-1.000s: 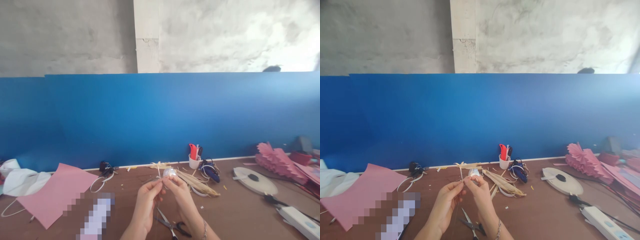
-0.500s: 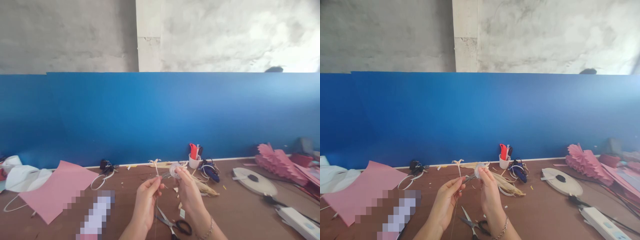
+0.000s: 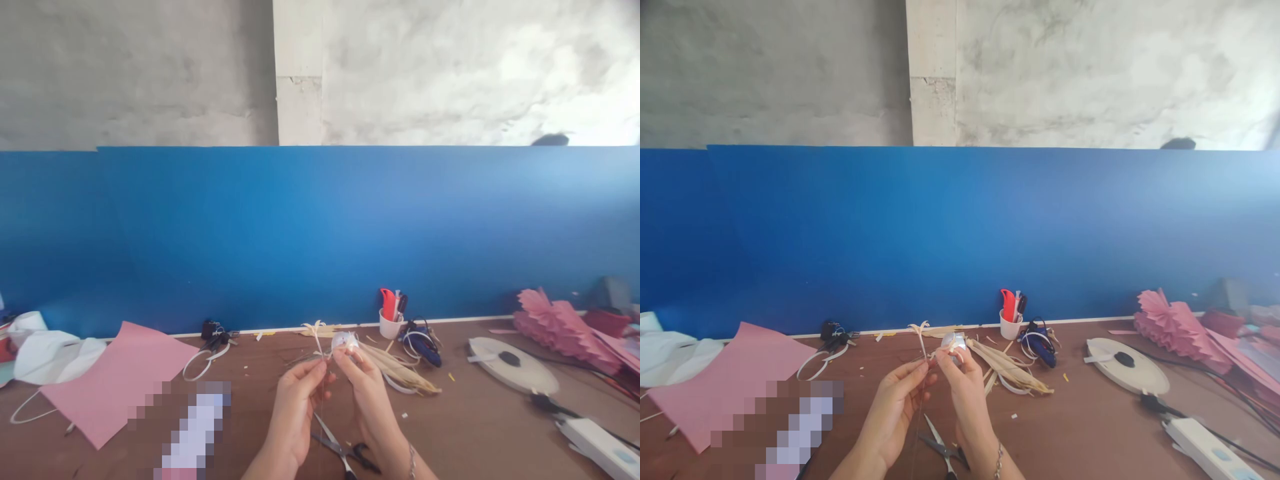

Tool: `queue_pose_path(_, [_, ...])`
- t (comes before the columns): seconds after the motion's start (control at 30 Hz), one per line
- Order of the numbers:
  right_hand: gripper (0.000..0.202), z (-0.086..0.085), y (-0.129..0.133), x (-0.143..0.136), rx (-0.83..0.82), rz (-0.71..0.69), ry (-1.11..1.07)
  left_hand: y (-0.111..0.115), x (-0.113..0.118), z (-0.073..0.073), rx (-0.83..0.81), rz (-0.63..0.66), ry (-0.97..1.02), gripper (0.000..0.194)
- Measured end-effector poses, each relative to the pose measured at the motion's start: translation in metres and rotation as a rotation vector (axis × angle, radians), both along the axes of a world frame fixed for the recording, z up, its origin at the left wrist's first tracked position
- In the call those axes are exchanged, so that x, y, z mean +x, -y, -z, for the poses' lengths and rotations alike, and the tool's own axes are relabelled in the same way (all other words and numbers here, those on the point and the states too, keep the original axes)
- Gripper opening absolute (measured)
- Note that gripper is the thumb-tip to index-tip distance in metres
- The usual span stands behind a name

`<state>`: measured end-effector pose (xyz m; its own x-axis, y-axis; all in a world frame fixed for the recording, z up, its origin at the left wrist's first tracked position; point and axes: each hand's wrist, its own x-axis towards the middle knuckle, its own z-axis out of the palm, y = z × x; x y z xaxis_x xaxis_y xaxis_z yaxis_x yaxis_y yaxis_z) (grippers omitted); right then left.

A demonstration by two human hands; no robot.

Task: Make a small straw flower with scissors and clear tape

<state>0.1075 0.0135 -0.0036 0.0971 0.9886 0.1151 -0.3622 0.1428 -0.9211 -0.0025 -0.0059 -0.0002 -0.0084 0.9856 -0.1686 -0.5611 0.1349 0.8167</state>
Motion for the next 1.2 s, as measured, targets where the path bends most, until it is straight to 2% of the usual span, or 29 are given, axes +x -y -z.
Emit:
queue_pose_path(0.2, [0.02, -0.0028, 0.0013, -0.0017, 0.012, 0.053, -0.004, 0.0001, 0.0002, 0.0002, -0.008, 0.004, -0.008, 0.026])
queue_pose_path(0.53, [0.023, 0.0036, -0.0017, -0.0032, 0.027, 0.104, 0.042, 0.0001, 0.0001, 0.0001, -0.015, 0.011, -0.03, 0.024])
queue_pose_path(0.93, [0.031, 0.0035, 0.0036, -0.0087, 0.019, 0.156, 0.036, 0.0011, 0.0044, 0.0019, 0.073, 0.017, -0.082, 0.026])
queue_pose_path(1.2, [0.027, 0.0046, 0.0042, -0.0092, -0.03, 0.083, 0.01, 0.0012, 0.0032, -0.0012, 0.113, 0.02, -0.117, 0.026])
